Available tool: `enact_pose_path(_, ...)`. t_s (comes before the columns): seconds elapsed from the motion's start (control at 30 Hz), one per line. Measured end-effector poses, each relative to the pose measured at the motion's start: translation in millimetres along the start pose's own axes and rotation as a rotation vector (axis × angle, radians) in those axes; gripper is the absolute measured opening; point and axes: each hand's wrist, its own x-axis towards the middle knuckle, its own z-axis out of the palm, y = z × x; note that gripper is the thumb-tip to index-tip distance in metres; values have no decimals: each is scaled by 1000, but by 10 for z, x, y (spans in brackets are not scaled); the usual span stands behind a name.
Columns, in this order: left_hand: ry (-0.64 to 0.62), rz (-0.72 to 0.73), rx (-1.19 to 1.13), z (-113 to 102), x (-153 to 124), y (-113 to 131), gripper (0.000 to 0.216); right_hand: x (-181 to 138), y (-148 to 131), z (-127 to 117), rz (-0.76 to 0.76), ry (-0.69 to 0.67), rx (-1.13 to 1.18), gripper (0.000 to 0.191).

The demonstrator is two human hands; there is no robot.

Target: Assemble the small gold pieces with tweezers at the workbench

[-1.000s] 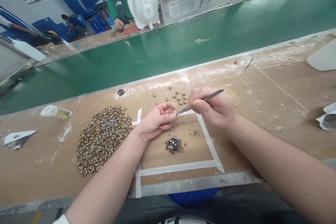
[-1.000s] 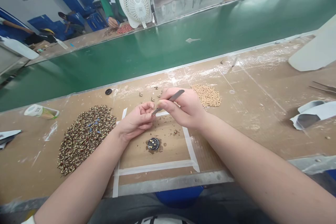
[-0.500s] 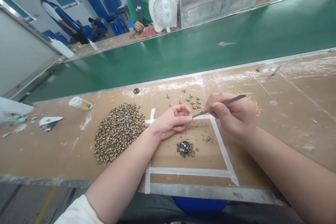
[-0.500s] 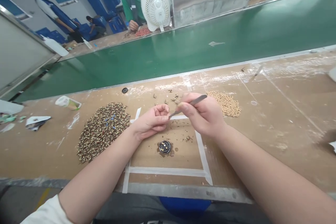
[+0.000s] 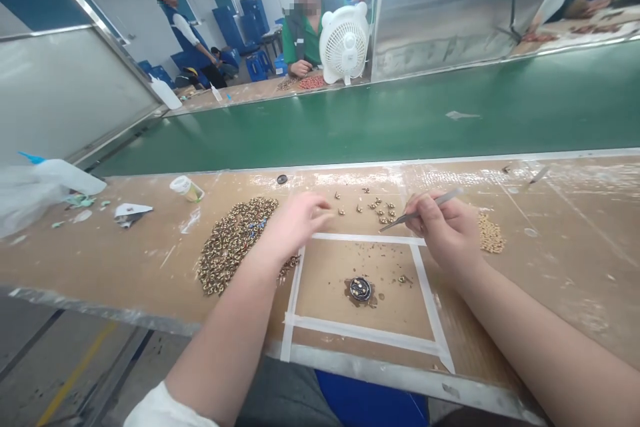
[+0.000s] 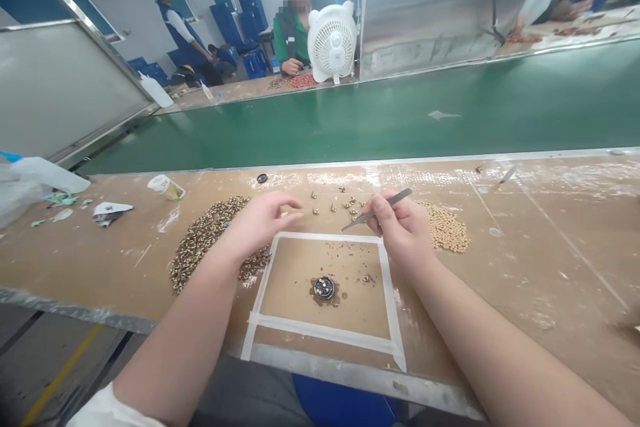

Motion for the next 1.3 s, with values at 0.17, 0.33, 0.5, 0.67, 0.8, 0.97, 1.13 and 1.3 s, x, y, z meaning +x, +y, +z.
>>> enact_pose_path(0.17, 46, -232, 439, -547, 131, -419, 7, 3, 28, 43, 16, -52, 3, 43)
enact_pose_path(0.33, -27, -250, 510, -493, 248, -625, 6, -17, -13, 80, 3, -129, -48, 45)
enact_pose_path(0.5, -38, -239, 542, -406, 265, -664, 9, -26, -50, 96, -85, -239, -151, 48)
enact_pose_path(0.67, -36, -195, 552, -405, 275, -663, 8, -31, -42, 107, -136, -339, -186, 47)
enact_pose_path(0.8, -15, -167, 540, -383, 273, -575, 11, -44, -39, 120, -135, -398, -176, 44)
enact_pose_path(0.97, 55, -75, 323, -93, 219, -150, 31, -93, -90, 159, -205, -577, -195, 41)
enact_pose_path(1.13, 60, 207, -387, 583, 236, 293, 17, -152, -162, 185, -206, -734, -188, 38)
enact_pose_path(1.3, 97, 383, -855, 1082, 377, 213, 18, -165, -161, 170, -159, -820, -198, 39)
